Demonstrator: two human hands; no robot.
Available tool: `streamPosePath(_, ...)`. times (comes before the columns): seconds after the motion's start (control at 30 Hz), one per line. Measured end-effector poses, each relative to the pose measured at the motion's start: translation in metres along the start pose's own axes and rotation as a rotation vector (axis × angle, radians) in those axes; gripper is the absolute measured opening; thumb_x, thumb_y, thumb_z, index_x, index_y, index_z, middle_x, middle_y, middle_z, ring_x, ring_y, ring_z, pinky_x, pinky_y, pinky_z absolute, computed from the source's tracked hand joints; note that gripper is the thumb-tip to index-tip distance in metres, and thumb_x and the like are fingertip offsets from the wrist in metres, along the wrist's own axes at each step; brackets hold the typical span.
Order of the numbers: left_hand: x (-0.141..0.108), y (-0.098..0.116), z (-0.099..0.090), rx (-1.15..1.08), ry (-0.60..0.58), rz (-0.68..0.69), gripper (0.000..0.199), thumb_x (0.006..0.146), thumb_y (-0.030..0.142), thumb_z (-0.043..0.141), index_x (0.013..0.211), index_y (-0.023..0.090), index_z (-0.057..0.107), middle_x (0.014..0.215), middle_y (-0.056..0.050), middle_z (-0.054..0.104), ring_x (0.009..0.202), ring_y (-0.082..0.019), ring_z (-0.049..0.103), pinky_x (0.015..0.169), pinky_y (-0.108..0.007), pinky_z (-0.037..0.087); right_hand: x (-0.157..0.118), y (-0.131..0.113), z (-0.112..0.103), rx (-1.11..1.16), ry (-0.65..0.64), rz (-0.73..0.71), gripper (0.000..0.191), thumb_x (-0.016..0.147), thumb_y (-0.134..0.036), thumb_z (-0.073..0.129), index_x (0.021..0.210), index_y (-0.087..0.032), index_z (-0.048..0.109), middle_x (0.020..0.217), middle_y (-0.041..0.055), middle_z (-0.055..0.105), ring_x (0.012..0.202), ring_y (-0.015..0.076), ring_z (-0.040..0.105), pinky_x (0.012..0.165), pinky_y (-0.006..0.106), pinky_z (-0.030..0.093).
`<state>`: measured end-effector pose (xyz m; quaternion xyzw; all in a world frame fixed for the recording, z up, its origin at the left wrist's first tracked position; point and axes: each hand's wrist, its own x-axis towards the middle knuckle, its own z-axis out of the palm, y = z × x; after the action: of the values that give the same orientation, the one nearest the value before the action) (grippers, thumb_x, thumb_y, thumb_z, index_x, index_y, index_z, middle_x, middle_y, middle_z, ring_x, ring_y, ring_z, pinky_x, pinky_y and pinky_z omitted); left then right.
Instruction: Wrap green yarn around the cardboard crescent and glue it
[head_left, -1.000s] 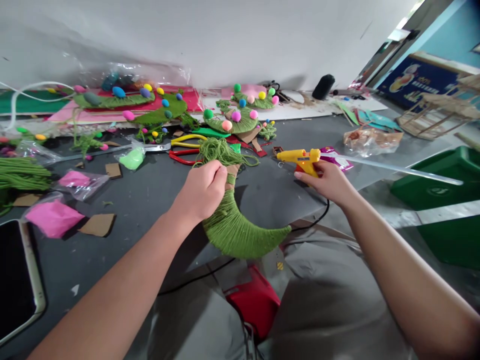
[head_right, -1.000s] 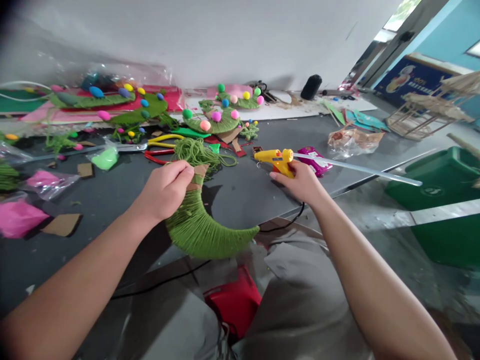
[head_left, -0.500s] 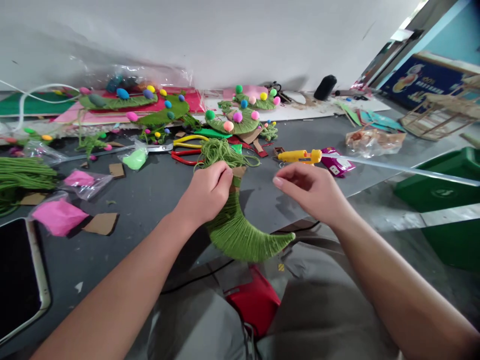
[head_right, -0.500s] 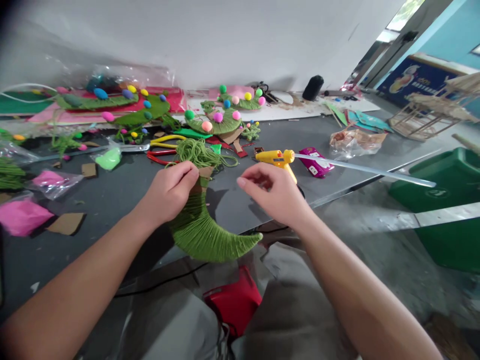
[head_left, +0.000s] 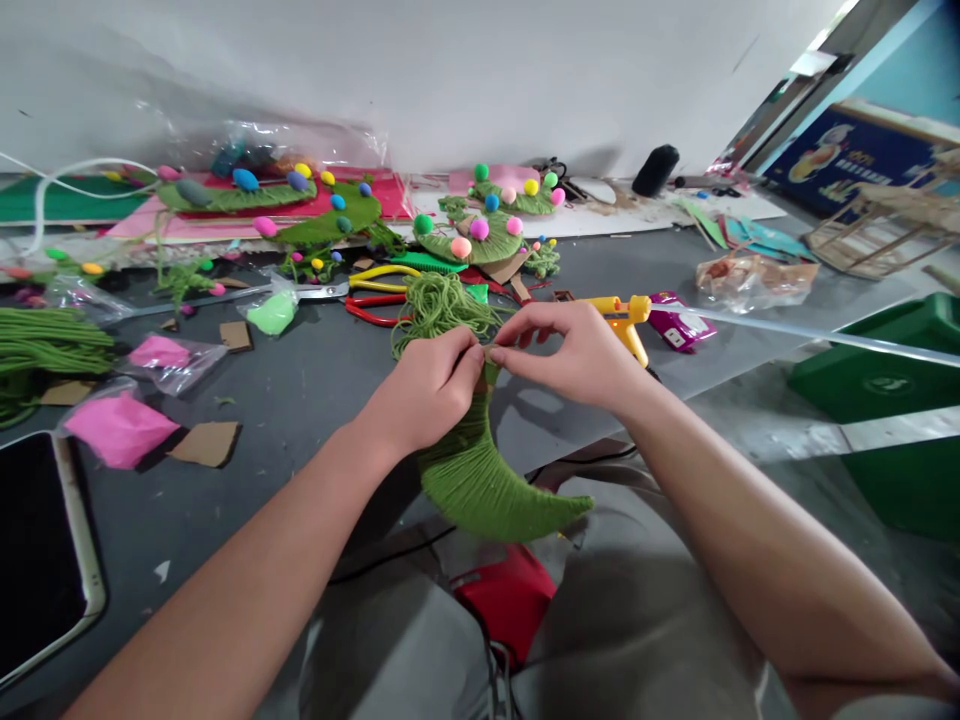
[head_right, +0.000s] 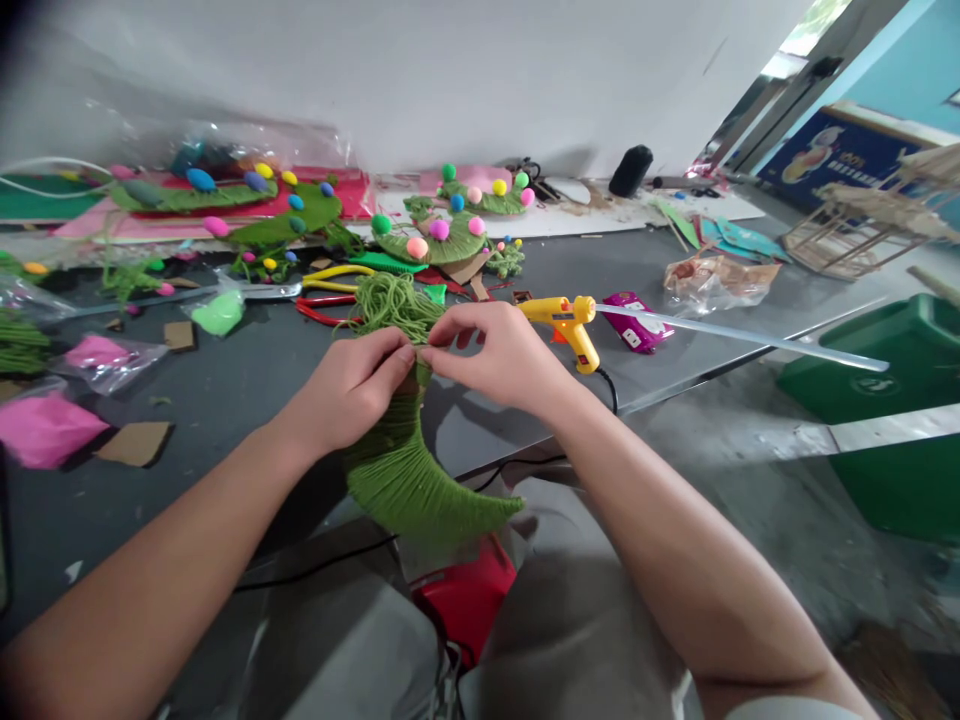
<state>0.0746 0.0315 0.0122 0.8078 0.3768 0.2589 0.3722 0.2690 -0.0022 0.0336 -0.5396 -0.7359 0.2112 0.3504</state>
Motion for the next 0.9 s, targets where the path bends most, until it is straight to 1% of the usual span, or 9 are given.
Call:
streamPosePath(0.1,0.0004,-0.0013,0.0008,0.024,-0.006,0.014,0.027,0.098,0.033,0.047,0.076,0.018,0.053,0.068,0.001,0.062,0.063,-0.013,0.053,0.060,-0.028,0.036,-0.0011,0.0012,-0.0010,-0.014,-0.011,0.009,0.014,0.082,-0.031,0.072,0.085,-0.018,0.075,0.080,0.0005,0.073,0.074,0.0138,0.063,0.068,0.028,0.045)
streamPosePath(0.27,0.0012,-0.0033,0.0018,0.049,-0.014,0.024,0.028,0.098,0.033,0.046,0.075,0.019,0.051,0.067,0.002,0.060,0.062,-0.013,0.052,0.060,-0.028,0.035,-0.0037,0.0024,-0.0032,-0.044,-0.019,0.011,0.015,0.081,-0.032,0.072,0.087,-0.018,0.076,0.085,0.0011,0.074,0.078,0.0149,0.064,0.070,0.028,0.047)
streamPosePath(0.37,0.0011,-0.0031,0.0018,0.062,-0.010,0.025,0.028,0.098,0.033,0.047,0.075,0.019,0.050,0.066,0.002,0.058,0.061,-0.013,0.051,0.059,-0.028,0.035,-0.0045,0.0020,-0.0044,-0.046,-0.033,0.010,0.015,0.083,-0.032,0.071,0.087,-0.019,0.076,0.084,0.0008,0.074,0.077,0.0142,0.064,0.070,0.028,0.047)
streamPosePath(0.53,0.0009,-0.0033,0.0025,0.065,-0.031,0.018,0.027,0.098,0.034,0.046,0.077,0.019,0.053,0.068,0.001,0.061,0.063,-0.013,0.053,0.060,-0.029,0.036,-0.0039,0.0015,-0.0037,-0.043,-0.041,0.014,0.017,0.082,-0.033,0.071,0.087,-0.018,0.075,0.083,0.0010,0.074,0.075,0.0139,0.064,0.069,0.028,0.046)
streamPosePath(0.73,0.0023,-0.0041,0.0035,0.095,-0.029,0.032,0.028,0.098,0.034,0.045,0.075,0.019,0.052,0.065,0.001,0.058,0.061,-0.014,0.052,0.059,-0.030,0.034,-0.0029,0.0031,-0.0031,-0.045,-0.057,0.020,0.018,0.082,-0.035,0.072,0.086,-0.018,0.074,0.084,0.0017,0.074,0.076,0.0146,0.064,0.069,0.028,0.045)
streamPosePath(0.9,0.0018,-0.0037,0.0028,0.098,-0.039,0.034,0.029,0.098,0.035,0.044,0.075,0.019,0.052,0.067,0.000,0.060,0.062,-0.014,0.053,0.060,-0.030,0.035,-0.0036,0.0035,-0.0040,-0.062,-0.063,0.022,0.018,0.082,-0.036,0.071,0.086,-0.019,0.074,0.085,0.0019,0.074,0.077,0.0154,0.064,0.070,0.030,0.046)
